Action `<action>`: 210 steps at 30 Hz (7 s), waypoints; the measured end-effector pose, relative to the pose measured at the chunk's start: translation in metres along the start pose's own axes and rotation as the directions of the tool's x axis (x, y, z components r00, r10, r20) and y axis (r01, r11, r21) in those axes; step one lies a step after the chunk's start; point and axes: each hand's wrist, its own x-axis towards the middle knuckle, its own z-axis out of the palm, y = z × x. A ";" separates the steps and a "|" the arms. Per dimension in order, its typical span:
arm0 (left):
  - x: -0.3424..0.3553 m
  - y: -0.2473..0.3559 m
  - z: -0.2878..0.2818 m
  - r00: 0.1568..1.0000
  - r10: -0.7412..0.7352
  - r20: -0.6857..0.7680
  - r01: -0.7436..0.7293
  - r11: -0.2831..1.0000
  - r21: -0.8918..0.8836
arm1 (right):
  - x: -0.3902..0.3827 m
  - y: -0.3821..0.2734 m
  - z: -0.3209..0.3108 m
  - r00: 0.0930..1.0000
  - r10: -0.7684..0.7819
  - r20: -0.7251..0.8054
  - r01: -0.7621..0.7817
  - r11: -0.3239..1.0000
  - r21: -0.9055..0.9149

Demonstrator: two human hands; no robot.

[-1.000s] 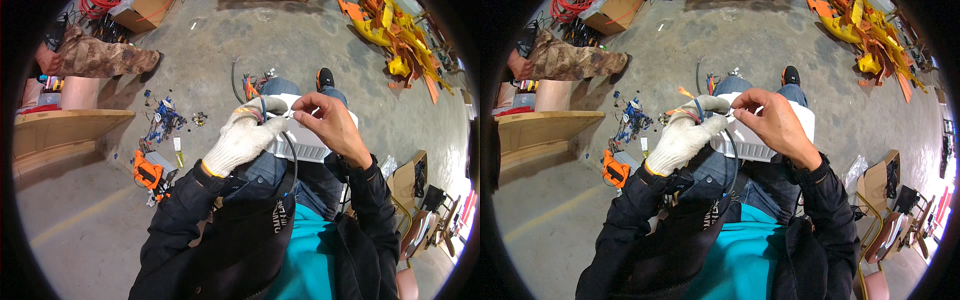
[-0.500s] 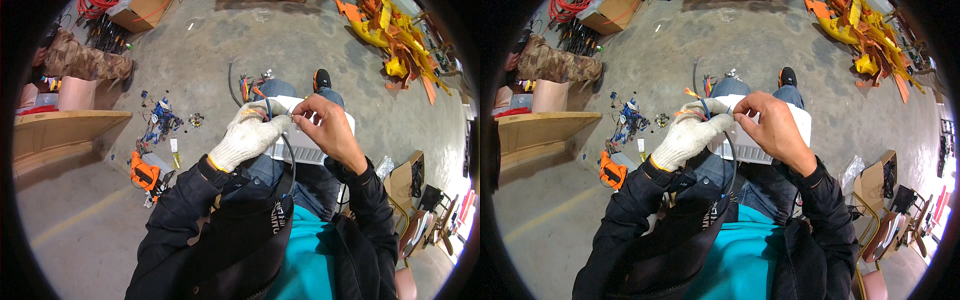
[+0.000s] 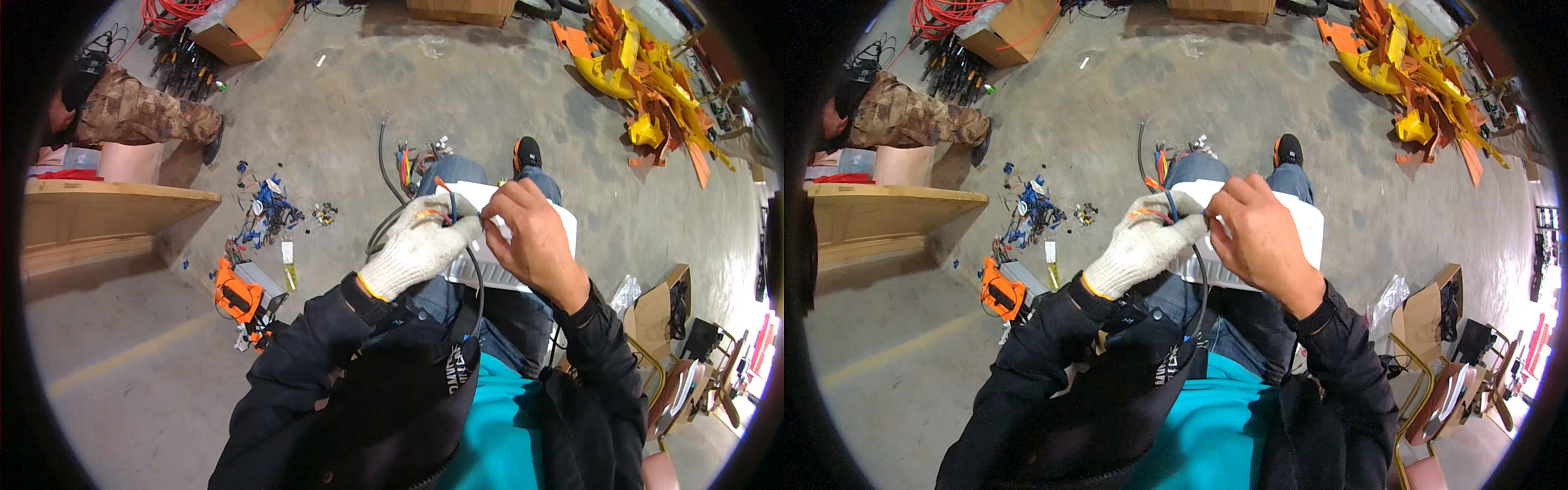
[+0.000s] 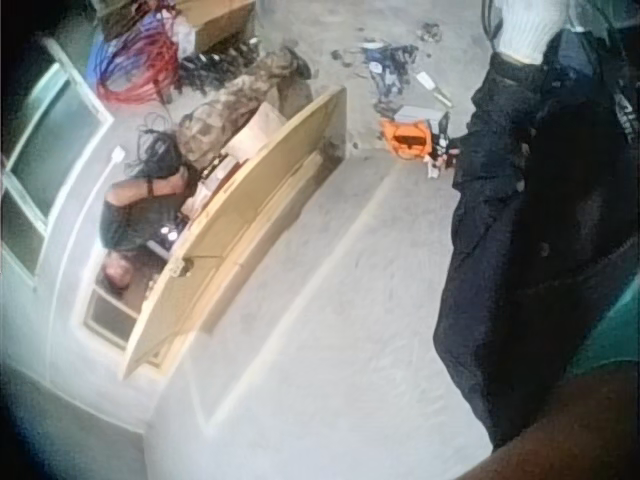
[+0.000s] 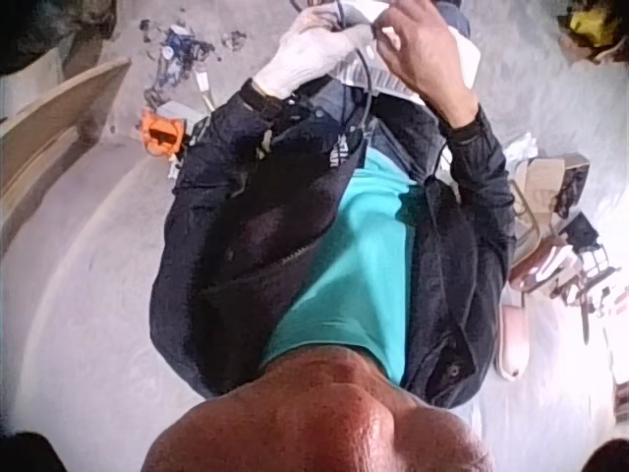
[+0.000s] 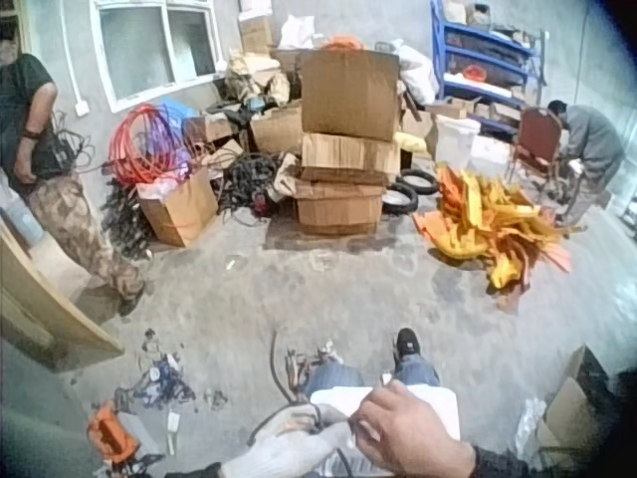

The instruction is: Stripping electrical wires and preparing them for connection to a controller.

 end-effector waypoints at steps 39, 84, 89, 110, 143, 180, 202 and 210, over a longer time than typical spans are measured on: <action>-0.003 0.008 0.000 0.998 -0.056 -0.036 0.055 0.998 -0.032 | -0.007 0.014 -0.002 0.941 0.295 0.165 -0.338 0.847 0.411; -0.005 0.012 0.001 0.992 -0.094 -0.086 0.087 0.993 -0.076 | -0.017 0.015 0.017 0.934 0.299 0.194 -0.355 0.736 0.576; -0.005 -0.006 -0.004 0.997 -0.070 -0.035 0.067 0.996 -0.060 | -0.022 0.016 0.021 0.945 0.290 0.153 -0.323 0.742 0.588; -0.024 0.013 0.014 0.995 -0.099 -0.018 0.093 0.970 -0.224 | -0.122 0.123 -0.010 0.674 0.643 0.364 -0.637 0.256 0.727; -0.020 0.084 0.003 0.965 0.240 -0.108 -0.237 0.971 0.036 | -0.144 0.085 -0.022 0.904 0.383 0.192 -0.311 0.279 0.909; 0.247 0.196 -0.209 0.849 0.435 -0.300 -0.340 0.884 0.320 | -0.282 0.131 -0.042 0.189 0.981 -0.035 0.110 0.014 0.994; 0.270 -0.140 0.030 0.847 -0.528 -0.068 0.528 0.849 -0.015 | -0.312 0.175 -0.054 0.083 0.995 0.059 -0.074 -0.053 0.996; 0.236 -0.230 0.068 0.746 -0.665 0.025 0.507 0.543 -0.669 | -0.269 0.155 -0.083 0.163 0.986 0.032 -0.211 0.003 0.978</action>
